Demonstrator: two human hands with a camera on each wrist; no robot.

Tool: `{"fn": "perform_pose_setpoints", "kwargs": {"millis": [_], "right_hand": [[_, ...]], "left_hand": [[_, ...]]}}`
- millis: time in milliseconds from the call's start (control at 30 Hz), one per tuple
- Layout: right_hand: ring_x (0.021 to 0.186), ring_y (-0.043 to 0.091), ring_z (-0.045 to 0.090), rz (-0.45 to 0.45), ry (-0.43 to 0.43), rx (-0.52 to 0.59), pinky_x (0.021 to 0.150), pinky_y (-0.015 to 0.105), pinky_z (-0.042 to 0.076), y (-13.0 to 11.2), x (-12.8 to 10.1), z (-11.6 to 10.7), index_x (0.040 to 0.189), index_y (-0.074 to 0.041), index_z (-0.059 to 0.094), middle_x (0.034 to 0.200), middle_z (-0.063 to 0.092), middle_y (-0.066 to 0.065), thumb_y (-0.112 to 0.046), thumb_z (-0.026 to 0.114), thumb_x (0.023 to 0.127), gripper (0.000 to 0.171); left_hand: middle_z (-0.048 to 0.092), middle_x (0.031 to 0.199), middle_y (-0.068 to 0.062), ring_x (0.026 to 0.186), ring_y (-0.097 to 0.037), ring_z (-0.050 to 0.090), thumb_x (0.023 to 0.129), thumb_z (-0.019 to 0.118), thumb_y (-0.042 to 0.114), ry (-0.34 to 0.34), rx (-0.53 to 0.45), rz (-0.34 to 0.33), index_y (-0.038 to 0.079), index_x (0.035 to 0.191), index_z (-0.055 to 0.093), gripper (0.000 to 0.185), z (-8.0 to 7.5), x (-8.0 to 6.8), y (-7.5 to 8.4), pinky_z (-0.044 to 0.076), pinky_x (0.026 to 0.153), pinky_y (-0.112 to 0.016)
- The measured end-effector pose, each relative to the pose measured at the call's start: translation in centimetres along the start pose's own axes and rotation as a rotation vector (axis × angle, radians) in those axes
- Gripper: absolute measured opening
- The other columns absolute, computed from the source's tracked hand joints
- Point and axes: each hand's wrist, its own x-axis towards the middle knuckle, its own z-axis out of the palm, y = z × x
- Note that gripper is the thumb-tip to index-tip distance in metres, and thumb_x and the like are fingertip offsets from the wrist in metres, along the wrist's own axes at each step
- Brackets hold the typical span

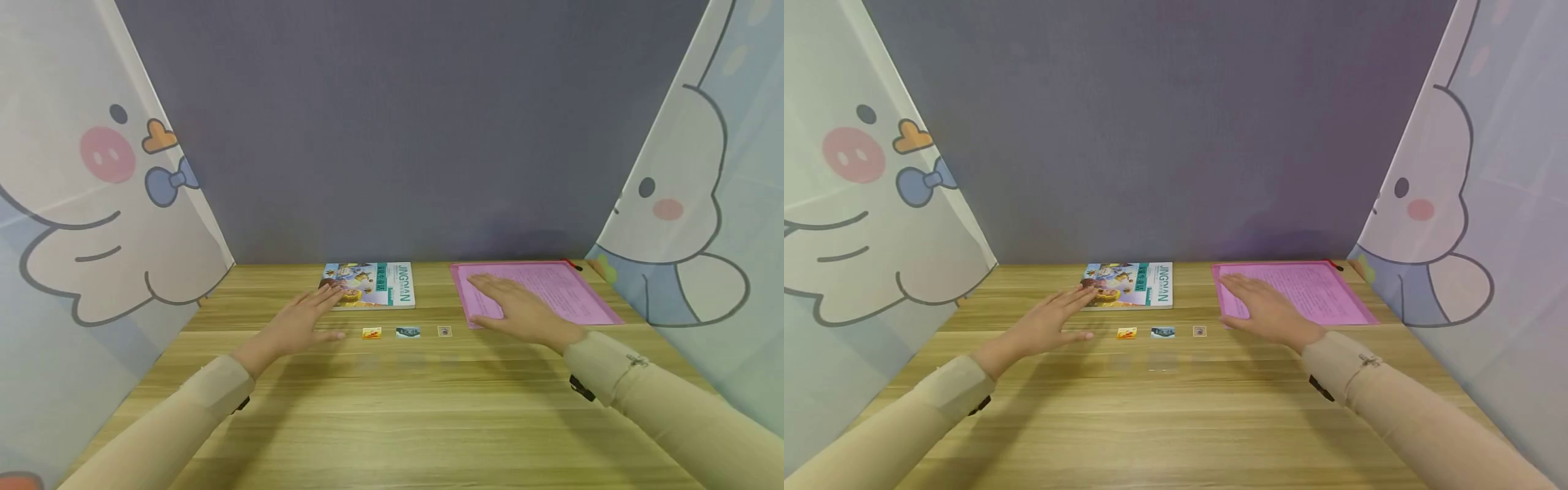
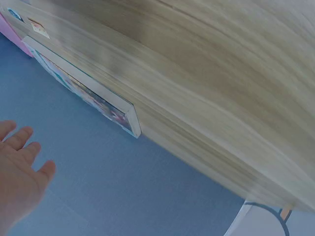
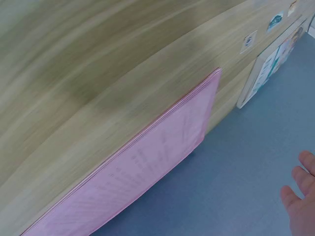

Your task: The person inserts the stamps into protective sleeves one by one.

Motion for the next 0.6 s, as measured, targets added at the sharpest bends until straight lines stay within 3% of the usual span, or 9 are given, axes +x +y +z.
{"fn": "perform_pose_setpoints", "kwargs": {"millis": [133,267,500,600], "right_hand": [[0.141,0.037,0.035,0.022,-0.013,0.027,0.116,0.056,0.028,-0.7,0.9,0.0,0.151,-0.007,0.033,0.153,0.038,0.015,-0.045,0.065,0.091,0.078],[0.139,0.036,0.038,0.014,-0.013,0.055,0.116,0.055,0.031,-1.6,1.8,-0.2,0.15,-0.007,0.035,0.152,0.04,0.016,-0.046,0.067,0.089,0.079],[0.136,0.037,0.042,-0.024,0.006,0.087,0.113,0.054,0.035,-2.8,3.3,0.5,0.146,-0.003,0.041,0.149,0.043,0.018,-0.038,0.072,0.087,0.075],[0.136,0.037,0.043,-0.022,0.021,0.097,0.113,0.053,0.036,-3.2,4.1,0.9,0.145,-0.004,0.042,0.148,0.044,0.018,-0.038,0.073,0.086,0.075]], "left_hand": [[0.029,0.157,-0.016,0.143,-0.04,0.029,0.088,0.062,0.056,0.006,-0.105,-0.03,0.013,0.154,0.026,0.087,0.1,0.1,0.2,0.023,0.116,-0.063],[0.034,0.153,-0.022,0.14,-0.046,0.031,0.09,0.064,0.046,-0.006,-0.259,-0.084,0.008,0.152,0.031,0.08,0.3,0.2,0.4,0.028,0.112,-0.066],[0.039,0.15,-0.021,0.137,-0.044,0.037,0.087,0.066,0.049,-0.079,-0.453,-0.144,0.006,0.15,0.034,0.082,1.1,0.4,0.5,0.036,0.11,-0.061],[0.045,0.145,-0.021,0.131,-0.042,0.044,0.088,0.069,0.04,-0.082,-0.505,-0.132,0.002,0.148,0.035,0.078,1.5,0.5,0.6,0.042,0.107,-0.056]]}}
